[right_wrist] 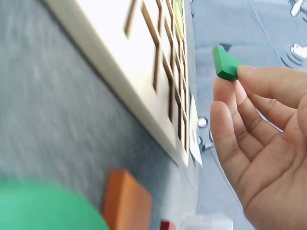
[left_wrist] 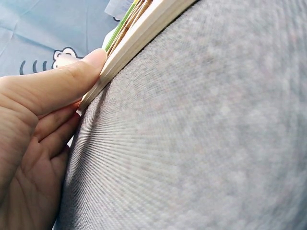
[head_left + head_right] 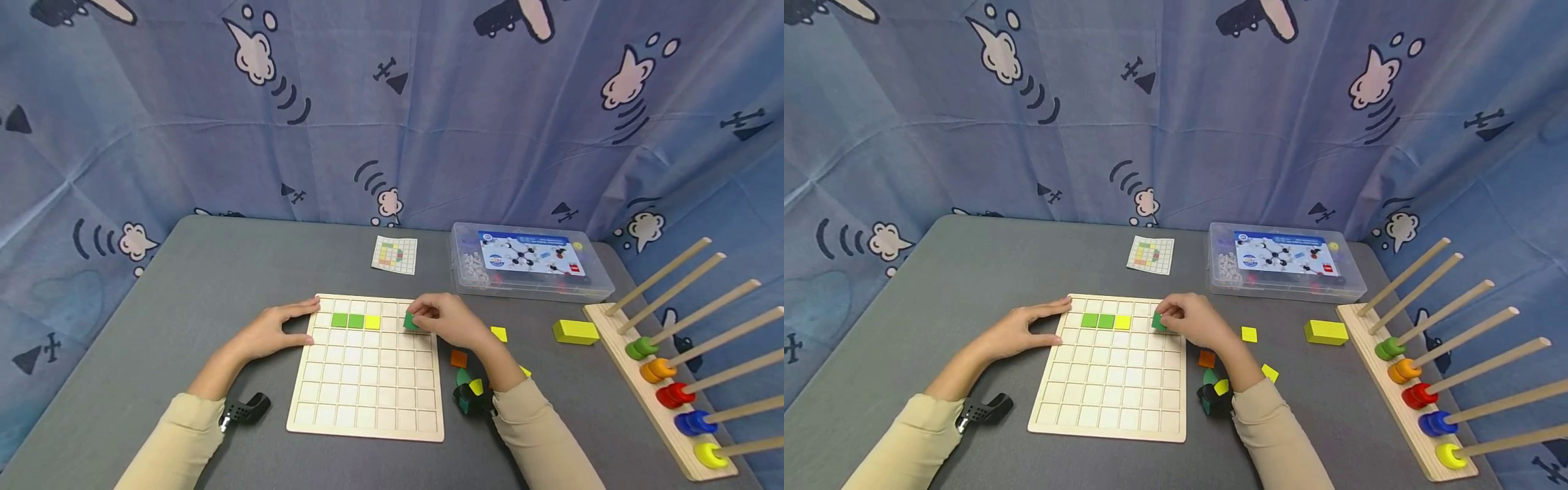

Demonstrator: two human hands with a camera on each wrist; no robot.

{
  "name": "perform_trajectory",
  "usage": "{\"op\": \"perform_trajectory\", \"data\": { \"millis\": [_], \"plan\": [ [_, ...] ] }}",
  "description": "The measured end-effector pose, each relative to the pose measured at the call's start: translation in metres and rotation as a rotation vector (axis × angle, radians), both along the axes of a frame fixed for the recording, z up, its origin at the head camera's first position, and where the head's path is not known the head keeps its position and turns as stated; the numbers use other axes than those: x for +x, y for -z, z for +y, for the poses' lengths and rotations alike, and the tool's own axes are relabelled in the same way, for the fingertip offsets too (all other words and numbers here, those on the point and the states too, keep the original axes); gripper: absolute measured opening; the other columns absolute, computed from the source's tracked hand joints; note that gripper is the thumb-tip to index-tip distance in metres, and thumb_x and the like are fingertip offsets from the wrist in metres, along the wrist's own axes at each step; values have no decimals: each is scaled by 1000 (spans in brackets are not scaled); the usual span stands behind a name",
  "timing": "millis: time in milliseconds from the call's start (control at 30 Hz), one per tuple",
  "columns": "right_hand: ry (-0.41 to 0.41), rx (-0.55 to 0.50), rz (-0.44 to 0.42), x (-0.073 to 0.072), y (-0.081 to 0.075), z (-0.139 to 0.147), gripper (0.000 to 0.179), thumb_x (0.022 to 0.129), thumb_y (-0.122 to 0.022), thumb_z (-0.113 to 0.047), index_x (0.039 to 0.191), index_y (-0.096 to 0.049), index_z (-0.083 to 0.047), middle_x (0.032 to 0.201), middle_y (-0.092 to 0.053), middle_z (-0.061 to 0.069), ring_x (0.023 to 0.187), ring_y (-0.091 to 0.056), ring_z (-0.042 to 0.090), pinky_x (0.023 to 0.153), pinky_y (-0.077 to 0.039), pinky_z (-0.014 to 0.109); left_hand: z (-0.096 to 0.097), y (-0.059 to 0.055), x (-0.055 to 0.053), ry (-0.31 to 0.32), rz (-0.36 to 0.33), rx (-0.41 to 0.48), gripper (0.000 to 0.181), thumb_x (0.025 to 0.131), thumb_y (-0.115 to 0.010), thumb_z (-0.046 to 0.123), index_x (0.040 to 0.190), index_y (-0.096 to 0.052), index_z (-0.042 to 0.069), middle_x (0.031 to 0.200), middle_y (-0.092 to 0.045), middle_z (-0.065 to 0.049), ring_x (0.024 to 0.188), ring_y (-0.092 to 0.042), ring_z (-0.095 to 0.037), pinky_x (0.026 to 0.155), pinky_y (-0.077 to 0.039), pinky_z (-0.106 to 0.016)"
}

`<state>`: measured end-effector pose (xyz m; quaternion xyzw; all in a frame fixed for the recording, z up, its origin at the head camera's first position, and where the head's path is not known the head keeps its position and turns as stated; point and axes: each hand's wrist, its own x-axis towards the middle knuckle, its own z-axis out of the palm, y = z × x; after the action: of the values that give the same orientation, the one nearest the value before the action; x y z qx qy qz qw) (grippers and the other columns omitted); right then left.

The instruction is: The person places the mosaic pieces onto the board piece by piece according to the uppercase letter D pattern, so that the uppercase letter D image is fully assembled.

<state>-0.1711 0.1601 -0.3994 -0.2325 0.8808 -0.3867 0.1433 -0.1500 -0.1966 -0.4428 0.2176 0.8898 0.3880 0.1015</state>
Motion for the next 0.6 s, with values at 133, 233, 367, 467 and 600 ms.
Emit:
{"op": "perform_trajectory", "data": {
  "millis": [133,233,367,467,600],
  "plan": [
    [-36,10,-17,2,3,-11,14,92,-60,-12,103,-68,-8,90,-66,2,81,-59,12,73,-50,28,0,1,-1,2,-2,7,69,80,-76,34,139,-50,9,150,-39,-4,139,-33,-29,109,-31,-52],
    [-65,18,-22,2,4,-17,14,92,-61,-11,103,-68,-8,90,-67,1,81,-60,11,73,-51,26,0,3,-2,1,-8,9,69,80,-76,34,139,-50,10,150,-38,-3,140,-32,-28,110,-30,-51],
    [-99,43,-15,1,5,-25,13,90,-62,-9,102,-69,-8,87,-66,0,77,-58,8,70,-49,23,-1,4,-3,1,-5,2,69,80,-75,36,139,-50,11,150,-38,-2,140,-33,-28,110,-31,-50],
    [-123,55,-19,1,5,-31,12,89,-62,-7,98,-69,-8,84,-66,0,73,-55,8,68,-48,22,-1,4,-3,2,-2,0,70,80,-75,37,139,-49,11,150,-38,-1,140,-33,-27,110,-31,-50],
    [-151,66,-40,1,5,-37,9,89,-63,-6,95,-69,-8,79,-64,-2,69,-53,8,64,-47,21,0,3,-3,3,-2,2,70,80,-75,37,140,-49,11,151,-38,-1,140,-32,-28,111,-30,-51]
  ]
}}
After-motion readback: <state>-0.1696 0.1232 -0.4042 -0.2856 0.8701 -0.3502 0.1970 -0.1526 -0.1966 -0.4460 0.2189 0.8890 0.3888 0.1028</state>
